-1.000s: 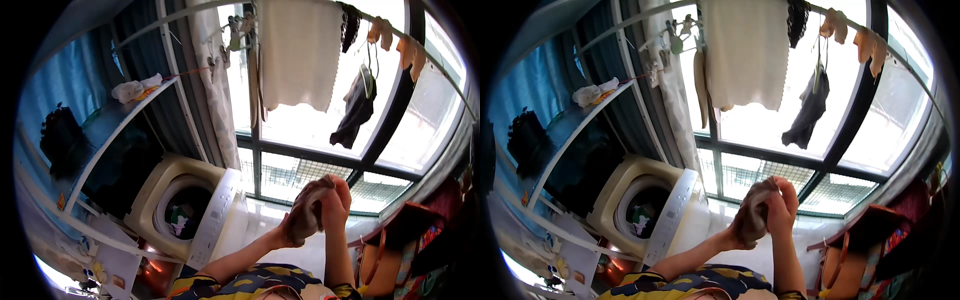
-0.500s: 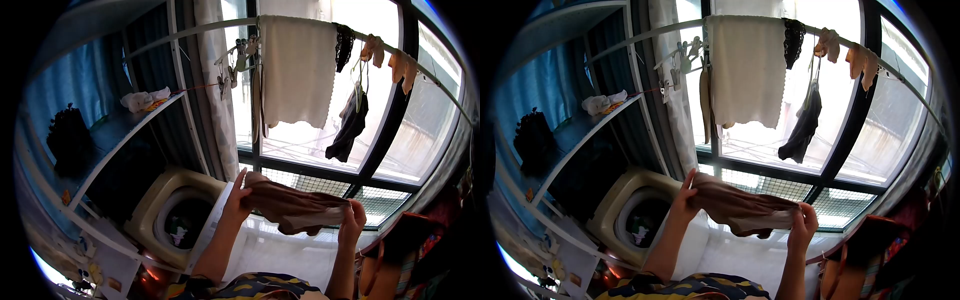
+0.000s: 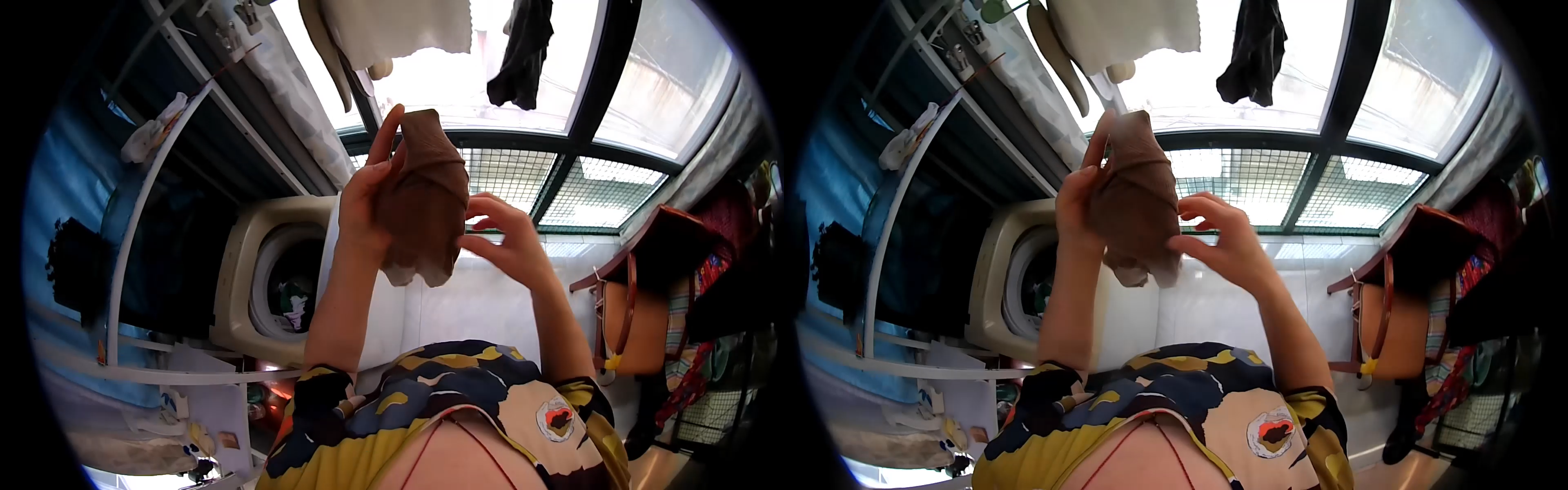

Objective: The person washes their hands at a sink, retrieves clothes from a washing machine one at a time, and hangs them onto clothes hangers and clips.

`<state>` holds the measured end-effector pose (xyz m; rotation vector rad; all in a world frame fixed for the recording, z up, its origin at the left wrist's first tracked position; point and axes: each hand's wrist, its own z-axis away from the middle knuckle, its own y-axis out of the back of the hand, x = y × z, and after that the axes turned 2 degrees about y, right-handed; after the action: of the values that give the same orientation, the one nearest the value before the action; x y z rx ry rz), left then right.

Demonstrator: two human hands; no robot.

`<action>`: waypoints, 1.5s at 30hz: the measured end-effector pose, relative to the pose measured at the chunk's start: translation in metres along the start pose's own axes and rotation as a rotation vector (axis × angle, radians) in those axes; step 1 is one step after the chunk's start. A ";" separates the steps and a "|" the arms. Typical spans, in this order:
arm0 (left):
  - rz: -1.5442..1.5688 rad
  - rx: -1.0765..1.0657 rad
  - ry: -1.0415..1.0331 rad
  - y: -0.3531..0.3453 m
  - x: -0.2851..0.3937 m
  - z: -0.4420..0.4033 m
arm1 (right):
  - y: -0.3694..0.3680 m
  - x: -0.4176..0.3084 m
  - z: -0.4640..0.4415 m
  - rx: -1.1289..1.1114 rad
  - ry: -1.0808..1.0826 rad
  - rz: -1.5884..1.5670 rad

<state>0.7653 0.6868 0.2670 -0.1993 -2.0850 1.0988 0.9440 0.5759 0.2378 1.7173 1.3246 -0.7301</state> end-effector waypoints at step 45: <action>-0.811 0.263 0.259 -0.009 -0.008 0.065 | 0.036 -0.005 0.018 0.316 -0.610 -0.758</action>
<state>0.7284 0.6361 0.2471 0.5602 -1.5271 0.7668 0.9781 0.5543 0.2432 1.0120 1.4362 -1.8057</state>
